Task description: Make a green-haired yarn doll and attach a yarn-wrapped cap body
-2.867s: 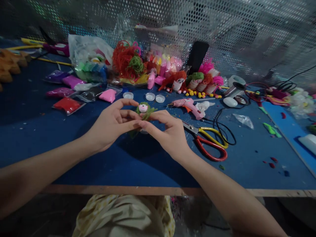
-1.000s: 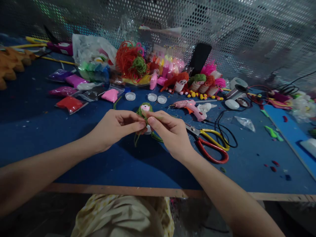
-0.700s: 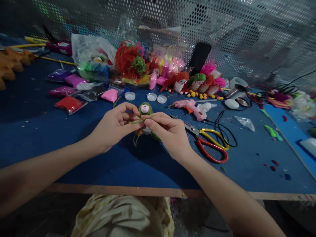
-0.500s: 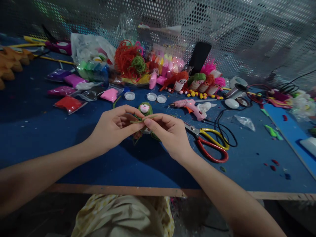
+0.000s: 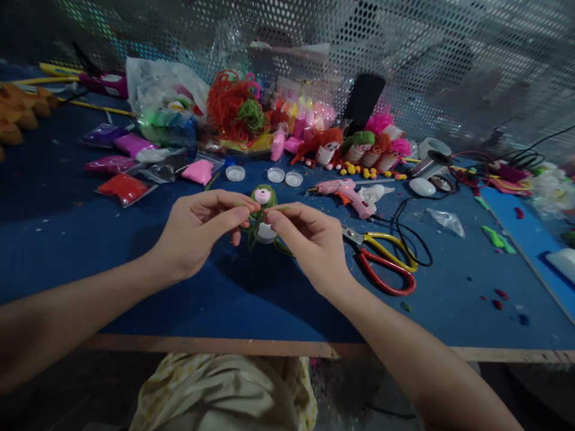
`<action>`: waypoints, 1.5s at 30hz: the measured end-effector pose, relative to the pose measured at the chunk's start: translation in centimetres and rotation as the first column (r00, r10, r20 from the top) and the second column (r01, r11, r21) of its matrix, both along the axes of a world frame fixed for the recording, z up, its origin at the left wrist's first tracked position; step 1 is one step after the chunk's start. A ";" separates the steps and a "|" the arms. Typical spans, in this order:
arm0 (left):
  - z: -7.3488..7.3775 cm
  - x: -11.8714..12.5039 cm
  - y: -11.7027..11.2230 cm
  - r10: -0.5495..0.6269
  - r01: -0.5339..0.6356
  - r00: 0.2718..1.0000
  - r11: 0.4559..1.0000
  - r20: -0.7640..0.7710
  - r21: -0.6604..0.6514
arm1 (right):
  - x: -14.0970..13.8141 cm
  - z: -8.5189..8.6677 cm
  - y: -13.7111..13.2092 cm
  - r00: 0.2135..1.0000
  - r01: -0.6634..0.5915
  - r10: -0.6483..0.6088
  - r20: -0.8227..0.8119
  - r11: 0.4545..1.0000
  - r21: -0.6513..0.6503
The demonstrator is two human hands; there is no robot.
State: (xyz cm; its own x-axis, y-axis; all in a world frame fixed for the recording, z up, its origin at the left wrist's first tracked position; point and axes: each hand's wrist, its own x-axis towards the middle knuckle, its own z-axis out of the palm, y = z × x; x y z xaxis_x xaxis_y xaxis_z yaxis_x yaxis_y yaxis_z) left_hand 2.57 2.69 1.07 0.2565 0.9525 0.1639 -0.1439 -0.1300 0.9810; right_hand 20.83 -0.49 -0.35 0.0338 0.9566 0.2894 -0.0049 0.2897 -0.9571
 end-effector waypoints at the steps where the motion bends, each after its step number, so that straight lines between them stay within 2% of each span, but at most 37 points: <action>1: 0.0 0.0 0.0 -0.004 0.005 1.000 0.999 0.018 -0.044 | 0.1 0.0 0.0 1.000 0.022 -0.023 0.020 0.998 0.061; 5: 0.1 -0.1 0.0 -0.024 0.025 1.000 0.994 0.015 -0.111 | 0.3 0.5 -0.3 0.985 0.023 -0.064 0.159 0.969 0.246; 9: 0.0 -0.2 0.0 -0.054 0.052 0.998 0.995 -0.021 -0.083 | 0.1 1.2 -0.6 0.940 -0.020 -0.082 0.330 0.955 0.296; 12: -0.1 -0.2 0.0 -0.075 0.072 0.997 0.994 -0.033 -0.084 | -0.1 1.3 -0.4 0.937 0.018 -0.128 0.324 0.947 0.322; 17: -0.1 -0.2 0.0 -0.084 0.082 0.996 0.993 -0.021 -0.087 | -0.2 1.0 -0.1 0.968 0.060 -0.106 0.226 0.977 0.204; 24: -0.2 -0.2 0.0 -0.105 0.101 0.994 0.988 -0.033 -0.116 | 0.0 0.5 0.0 0.992 -0.021 0.012 0.125 0.997 0.076; 28: -0.2 -0.3 0.3 -0.207 0.216 0.976 0.959 0.066 -0.184 | 0.2 0.4 0.2 0.991 -0.134 0.132 -0.021 0.989 -0.069; 32: -0.1 -0.4 0.5 -0.303 0.327 0.944 0.912 0.132 -0.248 | 0.1 0.6 0.4 0.955 -0.268 0.233 -0.184 0.944 -0.194; 37: 0.6 -0.5 0.4 -0.382 0.403 0.915 0.863 0.128 -0.304 | 0.0 0.9 0.4 0.936 -0.315 0.260 -0.238 0.920 -0.234; 40: 0.8 -0.4 0.3 -0.388 0.403 0.915 0.861 0.111 -0.311 | 0.0 1.0 0.4 0.933 -0.331 0.280 -0.225 0.913 -0.239; 45: 0.2 -0.4 0.3 -0.392 0.402 0.916 0.879 0.089 -0.256 | -0.2 1.2 0.4 0.956 -0.229 0.172 -0.238 0.944 -0.237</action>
State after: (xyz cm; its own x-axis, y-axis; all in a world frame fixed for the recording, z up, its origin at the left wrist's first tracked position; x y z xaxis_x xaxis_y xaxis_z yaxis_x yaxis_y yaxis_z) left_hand 2.22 3.03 1.30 0.6210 0.7813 -0.0633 -0.1624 0.2072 0.9647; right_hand 20.61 -0.12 0.90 -0.1335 0.9903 0.0381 -0.2470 0.0040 -0.9690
